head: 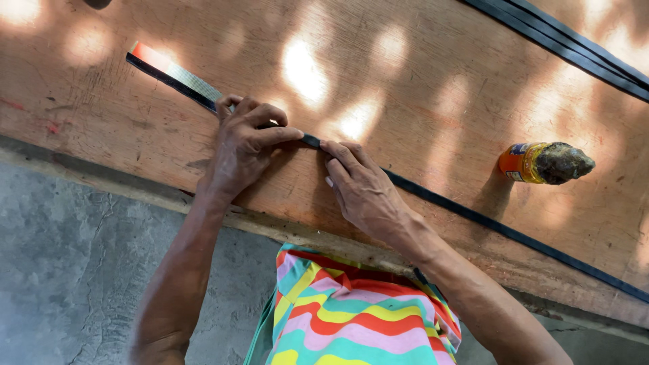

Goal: The person aligns a black rubber strip along the edge of a wooden table, presses it down, and then uses a cylindrical tool to roll over the strip repeatedly. The person repeats this process on a second strip, ensuring both are firmly attached to the table surface.

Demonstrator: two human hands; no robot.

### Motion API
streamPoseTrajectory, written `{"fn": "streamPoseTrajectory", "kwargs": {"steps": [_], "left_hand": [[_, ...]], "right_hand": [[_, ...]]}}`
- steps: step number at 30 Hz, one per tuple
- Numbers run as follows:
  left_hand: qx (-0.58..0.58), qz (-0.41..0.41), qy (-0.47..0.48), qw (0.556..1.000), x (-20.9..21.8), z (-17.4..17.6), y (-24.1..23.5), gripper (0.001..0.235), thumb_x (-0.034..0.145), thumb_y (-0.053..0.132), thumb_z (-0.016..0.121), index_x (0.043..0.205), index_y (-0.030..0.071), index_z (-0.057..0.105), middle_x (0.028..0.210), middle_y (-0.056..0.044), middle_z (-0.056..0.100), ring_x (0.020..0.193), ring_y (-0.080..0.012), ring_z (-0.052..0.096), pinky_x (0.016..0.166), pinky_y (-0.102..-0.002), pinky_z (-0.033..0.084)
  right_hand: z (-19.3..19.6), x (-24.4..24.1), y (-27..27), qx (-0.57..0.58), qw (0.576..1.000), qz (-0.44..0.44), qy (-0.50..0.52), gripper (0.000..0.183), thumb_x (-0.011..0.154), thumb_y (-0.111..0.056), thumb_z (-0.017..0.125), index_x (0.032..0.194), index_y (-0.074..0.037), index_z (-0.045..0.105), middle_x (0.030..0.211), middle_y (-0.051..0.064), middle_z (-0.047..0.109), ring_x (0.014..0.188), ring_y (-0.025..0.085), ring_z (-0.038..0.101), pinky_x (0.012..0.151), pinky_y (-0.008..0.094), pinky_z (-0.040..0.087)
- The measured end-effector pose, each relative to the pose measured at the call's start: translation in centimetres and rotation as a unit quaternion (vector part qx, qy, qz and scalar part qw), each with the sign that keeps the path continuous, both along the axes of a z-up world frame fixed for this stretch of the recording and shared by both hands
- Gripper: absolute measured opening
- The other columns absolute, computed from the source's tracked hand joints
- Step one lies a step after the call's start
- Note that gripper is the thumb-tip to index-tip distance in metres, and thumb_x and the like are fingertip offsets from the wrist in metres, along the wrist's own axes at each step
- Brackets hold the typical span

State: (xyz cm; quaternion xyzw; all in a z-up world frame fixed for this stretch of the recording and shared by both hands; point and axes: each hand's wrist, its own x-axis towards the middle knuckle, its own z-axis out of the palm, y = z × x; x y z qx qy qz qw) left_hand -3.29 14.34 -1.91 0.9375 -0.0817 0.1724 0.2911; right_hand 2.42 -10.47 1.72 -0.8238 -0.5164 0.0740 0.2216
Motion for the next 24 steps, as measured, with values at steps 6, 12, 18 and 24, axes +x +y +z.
{"fn": "streamPoseTrajectory", "kwargs": {"steps": [6, 12, 18, 24], "left_hand": [[-0.013, 0.019, -0.002, 1.000, -0.4, 0.2, 0.5, 0.019, 0.086, 0.022, 0.087, 0.102, 0.032, 0.081, 0.103, 0.011, 0.070, 0.106, -0.0121, 0.057, 0.109, -0.039, 0.032], [-0.003, 0.019, 0.014, 1.000, -0.2, 0.1, 0.4, 0.015, 0.086, 0.027, 0.086, 0.099, 0.032, 0.081, 0.104, 0.011, 0.070, 0.107, -0.0132, 0.056, 0.109, -0.039, 0.031], [0.009, 0.020, 0.008, 1.000, -0.1, 0.0, 0.3, 0.012, 0.088, 0.029, 0.085, 0.098, 0.034, 0.081, 0.105, 0.012, 0.071, 0.109, -0.0142, 0.056, 0.112, -0.040, 0.030], [0.001, 0.016, 0.012, 1.000, 0.0, 0.3, 0.3, 0.010, 0.087, 0.028, 0.085, 0.096, 0.031, 0.081, 0.100, 0.010, 0.068, 0.105, -0.0149, 0.056, 0.110, -0.042, 0.030]], "right_hand": [[0.3, 0.0, 0.3, 0.009, 0.999, -0.013, 0.038, 0.026, 0.097, -0.006, 0.061, 0.119, 0.006, 0.057, 0.137, 0.020, 0.053, 0.126, 0.037, 0.052, 0.109, 0.043, 0.050], [0.5, 0.2, 0.4, 0.027, 0.999, -0.014, 0.033, 0.028, 0.096, -0.007, 0.062, 0.122, 0.003, 0.057, 0.135, 0.019, 0.054, 0.126, 0.037, 0.053, 0.109, 0.044, 0.051], [0.1, 0.1, 0.5, 0.026, 0.999, -0.019, 0.022, 0.040, 0.097, -0.007, 0.063, 0.135, 0.002, 0.054, 0.131, 0.017, 0.055, 0.121, 0.033, 0.054, 0.104, 0.043, 0.052], [-1.5, -0.1, 2.9, 0.009, 0.997, -0.071, -0.042, 0.065, 0.084, 0.001, 0.066, 0.148, -0.007, 0.053, 0.111, 0.010, 0.054, 0.103, 0.028, 0.053, 0.094, 0.039, 0.051]]}}
